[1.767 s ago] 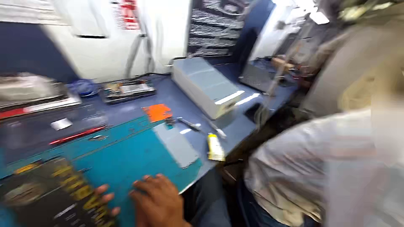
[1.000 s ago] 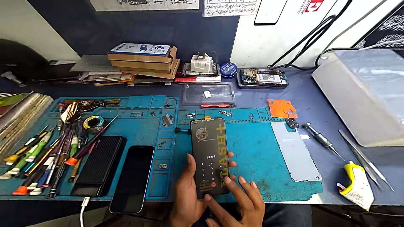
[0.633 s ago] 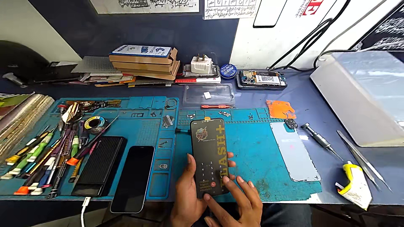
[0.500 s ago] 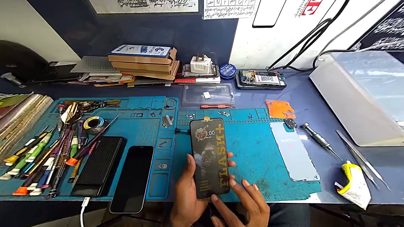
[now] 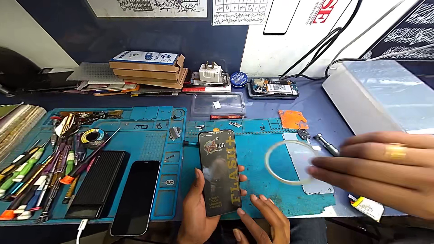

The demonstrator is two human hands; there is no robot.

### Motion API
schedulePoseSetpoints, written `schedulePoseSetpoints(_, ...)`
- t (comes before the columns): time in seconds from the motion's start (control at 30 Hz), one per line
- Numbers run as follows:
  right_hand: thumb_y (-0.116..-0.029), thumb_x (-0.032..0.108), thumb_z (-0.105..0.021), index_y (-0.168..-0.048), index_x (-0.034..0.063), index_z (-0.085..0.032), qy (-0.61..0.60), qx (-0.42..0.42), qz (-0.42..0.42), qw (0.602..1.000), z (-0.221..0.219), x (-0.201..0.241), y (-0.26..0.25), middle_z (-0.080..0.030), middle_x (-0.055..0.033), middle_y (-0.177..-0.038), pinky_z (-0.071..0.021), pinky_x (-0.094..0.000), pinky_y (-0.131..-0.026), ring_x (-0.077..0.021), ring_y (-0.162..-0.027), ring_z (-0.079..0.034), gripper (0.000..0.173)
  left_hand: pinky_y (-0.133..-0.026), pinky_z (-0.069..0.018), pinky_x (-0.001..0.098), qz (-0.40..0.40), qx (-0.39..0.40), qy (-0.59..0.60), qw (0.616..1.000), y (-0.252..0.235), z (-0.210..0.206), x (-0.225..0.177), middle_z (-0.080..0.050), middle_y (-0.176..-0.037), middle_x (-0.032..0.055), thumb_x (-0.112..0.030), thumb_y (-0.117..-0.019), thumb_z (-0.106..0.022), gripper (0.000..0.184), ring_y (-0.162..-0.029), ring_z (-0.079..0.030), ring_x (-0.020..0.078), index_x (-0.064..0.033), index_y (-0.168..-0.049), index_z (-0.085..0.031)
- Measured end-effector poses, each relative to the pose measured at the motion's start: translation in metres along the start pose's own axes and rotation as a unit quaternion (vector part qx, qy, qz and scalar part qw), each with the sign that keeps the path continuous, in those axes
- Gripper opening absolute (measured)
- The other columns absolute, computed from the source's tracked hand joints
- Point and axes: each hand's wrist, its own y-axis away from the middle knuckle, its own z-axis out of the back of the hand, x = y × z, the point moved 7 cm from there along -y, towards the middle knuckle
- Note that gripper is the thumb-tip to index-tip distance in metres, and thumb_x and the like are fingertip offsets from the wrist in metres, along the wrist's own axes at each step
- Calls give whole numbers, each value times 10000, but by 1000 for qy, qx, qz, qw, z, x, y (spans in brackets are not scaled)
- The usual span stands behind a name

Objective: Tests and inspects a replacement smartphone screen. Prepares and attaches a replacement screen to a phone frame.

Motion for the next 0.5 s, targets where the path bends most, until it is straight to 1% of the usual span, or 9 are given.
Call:
schedulePoseSetpoints(0.03, -1004, 368, -610, -1247, 226, -708, -3, -11, -24, 1000, -2, -6, 11, -580, -11, -1447, -357, -411, -1217, -184, -1441, -452, 299, -1023, -526, 552, 1, 7, 0, 1000, 0, 0, 0, -596, -1360, 287, -559, -1022, -471, 626, -1218, -630, 440, -90, -1430, -538)
schedulePoseSetpoints(0.07, -1005, 378, -614, -1258, 255, -703, -3, -14, -36, 999, -3, -8, 17, -576, 22, -1455, -344, -420, -1225, -171, -1447, -443, 296, -1027, -520, 559, 0, 9, -3, 1000, 0, 1, 0, -592, -1365, 291, -559, -1024, -466, 626, -1223, -626, 443, -90, -1433, -535)
schedulePoseSetpoints(0.17, -1004, 357, -626, -1232, 235, -716, -15, -16, -41, 999, -1, -6, 18, -610, 32, -1409, -352, -412, -1220, -160, -1420, -472, 274, -1034, -514, 561, 1, 9, -7, 1000, 0, 1, 0, -590, -1371, 287, -567, -1026, -452, 635, -1231, -621, 440, -92, -1440, -529)
schedulePoseSetpoints(0.23, -1009, 334, -624, -1230, 216, -714, -34, -21, -43, 998, 0, -7, 16, -628, 27, -1379, -383, -399, -1202, -153, -1389, -505, 266, -1027, -521, 561, 2, 9, -3, 1000, -1, 1, 0, -593, -1365, 291, -566, -1028, -449, 634, -1223, -627, 441, -91, -1439, -531)
schedulePoseSetpoints(0.27, -1013, 321, -625, -1234, 205, -708, -52, -25, -51, 997, 1, -8, 13, -637, 19, -1363, -416, -389, -1182, -155, -1365, -531, 263, -1023, -524, 560, 2, 10, -2, 1000, -1, 1, 0, -596, -1360, 294, -564, -1029, -449, 630, -1216, -631, 443, -91, -1437, -533)
schedulePoseSetpoints(0.33, -1014, 264, -643, -1232, 151, -715, -132, -41, -86, 987, 4, -13, 1, -679, -38, -1310, -514, -371, -1088, -185, -1274, -610, 256, -1030, -518, 566, 5, 23, 7, 1000, -1, -1, 0, -596, -1357, 298, -554, -1034, -447, 625, -1223, -626, 447, -83, -1435, -532)
schedulePoseSetpoints(0.4, -1021, 226, -649, -1240, 89, -722, -231, -56, -147, 960, 5, -23, -15, -687, -99, -1281, -577, -371, -1014, -220, -1203, -659, 268, -1029, -517, 574, 13, 35, 22, 999, -1, -4, -1, -601, -1356, 296, -548, -1037, -443, 620, -1231, -623, 446, -78, -1428, -548)
schedulePoseSetpoints(0.47, -1017, 204, -644, -1209, 17, -725, -289, -71, -197, 934, 2, -33, -32, -702, -148, -1221, -607, -389, -960, -256, -1113, -697, 280, -1004, -534, 581, 11, 34, 35, 999, 0, -6, -2, -602, -1352, 303, -528, -1045, -439, 610, -1214, -634, 451, -56, -1412, -559)
schedulePoseSetpoints(0.5, -1014, 192, -635, -1202, -3, -724, -306, -68, -212, 926, 0, -37, -39, -706, -157, -1197, -610, -389, -944, -264, -1087, -701, 285, -982, -548, 586, 4, 16, 38, 999, 2, -5, -3, -612, -1338, 301, -506, -1050, -445, 589, -1193, -648, 448, -44, -1396, -566)
